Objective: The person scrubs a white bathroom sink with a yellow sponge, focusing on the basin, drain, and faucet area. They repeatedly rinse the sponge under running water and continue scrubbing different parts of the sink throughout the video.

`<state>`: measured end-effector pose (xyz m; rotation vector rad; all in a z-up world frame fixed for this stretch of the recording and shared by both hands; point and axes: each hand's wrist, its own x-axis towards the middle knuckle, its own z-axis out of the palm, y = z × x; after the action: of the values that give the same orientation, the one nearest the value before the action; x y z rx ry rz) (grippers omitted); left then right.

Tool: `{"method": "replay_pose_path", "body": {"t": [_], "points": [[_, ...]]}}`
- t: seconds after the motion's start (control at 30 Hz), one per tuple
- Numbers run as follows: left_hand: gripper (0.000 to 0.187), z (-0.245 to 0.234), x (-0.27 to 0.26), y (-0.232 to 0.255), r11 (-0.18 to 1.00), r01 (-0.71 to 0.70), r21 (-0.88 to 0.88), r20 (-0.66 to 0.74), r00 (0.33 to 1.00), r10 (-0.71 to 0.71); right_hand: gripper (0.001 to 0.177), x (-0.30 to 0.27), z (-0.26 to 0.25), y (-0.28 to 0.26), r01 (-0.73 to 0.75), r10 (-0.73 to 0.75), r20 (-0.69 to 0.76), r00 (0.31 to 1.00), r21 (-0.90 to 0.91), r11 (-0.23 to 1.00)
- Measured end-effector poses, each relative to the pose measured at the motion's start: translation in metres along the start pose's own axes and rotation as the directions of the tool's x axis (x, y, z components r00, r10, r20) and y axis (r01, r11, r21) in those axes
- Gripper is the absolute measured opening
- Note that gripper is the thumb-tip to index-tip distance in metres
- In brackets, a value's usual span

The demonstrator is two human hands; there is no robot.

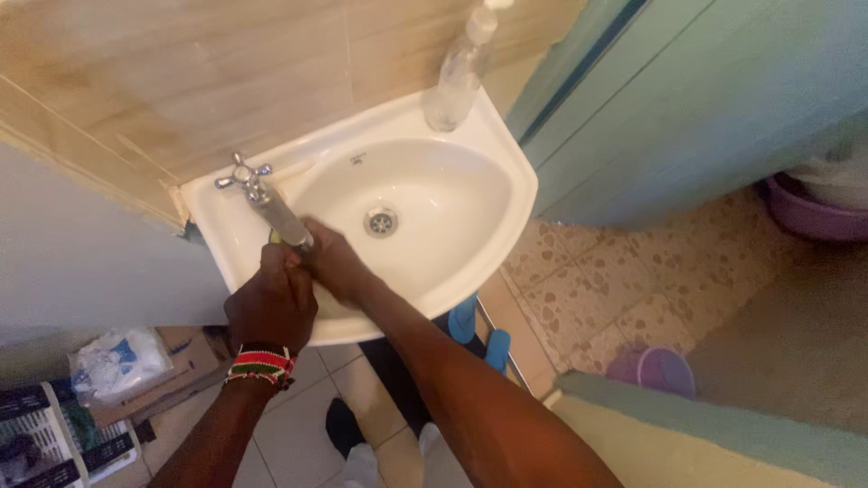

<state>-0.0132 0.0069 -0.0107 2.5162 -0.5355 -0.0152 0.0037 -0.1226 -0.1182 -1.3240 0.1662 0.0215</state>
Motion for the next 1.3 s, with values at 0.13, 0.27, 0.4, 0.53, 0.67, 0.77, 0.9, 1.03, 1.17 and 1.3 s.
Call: {"method": "replay_pose_path", "body": {"t": [0.13,0.27,0.4,0.53,0.67,0.77,0.9,1.03,1.17,1.3], "points": [[0.017,0.000,0.007,0.005,0.993,0.019,0.115,0.066,0.997,-0.027,0.018,-0.007,-0.014,0.012,0.025,0.090,0.274,0.957,-0.390,0.920],[0.030,0.008,0.015,0.014,0.938,-0.185,0.293,0.220,0.968,0.122,0.028,-0.018,-0.042,0.004,0.334,-0.015,0.497,0.868,-0.560,0.758],[0.023,0.037,0.021,0.020,0.959,-0.243,0.144,0.456,0.877,0.154,0.016,-0.040,-0.092,-0.010,0.433,0.062,0.567,0.822,-0.691,0.579],[0.050,0.072,0.047,0.017,0.940,-0.306,0.151,0.688,0.715,0.122,0.018,-0.054,-0.144,-0.038,0.363,-0.011,0.394,0.919,-0.836,0.412],[0.061,0.094,0.050,0.012,0.845,-0.298,0.445,0.305,0.937,0.171,0.015,-0.087,-0.171,-0.084,0.188,-0.050,0.182,0.982,-0.922,0.339],[0.046,0.111,0.046,0.018,0.921,-0.179,0.347,0.234,0.967,0.099,0.013,-0.103,-0.170,-0.114,0.129,-0.098,0.109,0.989,-0.966,0.224],[0.037,0.091,0.040,0.022,0.887,-0.147,0.438,0.537,0.834,-0.127,0.016,-0.110,-0.160,-0.134,0.092,-0.148,0.050,0.988,-0.954,0.287],[0.029,0.082,0.051,0.014,0.832,-0.188,0.521,0.528,0.838,-0.141,0.027,-0.108,-0.150,-0.142,-0.017,-0.029,-0.021,0.999,-0.989,0.147],[0.023,0.109,0.073,0.022,0.924,-0.063,0.377,0.297,0.953,-0.056,0.026,-0.107,-0.152,-0.141,0.004,-0.106,-0.020,0.994,-0.976,0.219],[0.037,0.113,0.085,0.033,0.896,-0.055,0.441,0.460,0.871,-0.173,0.028,-0.107,-0.154,-0.136,0.020,-0.085,0.006,0.996,-0.986,0.166]]}}
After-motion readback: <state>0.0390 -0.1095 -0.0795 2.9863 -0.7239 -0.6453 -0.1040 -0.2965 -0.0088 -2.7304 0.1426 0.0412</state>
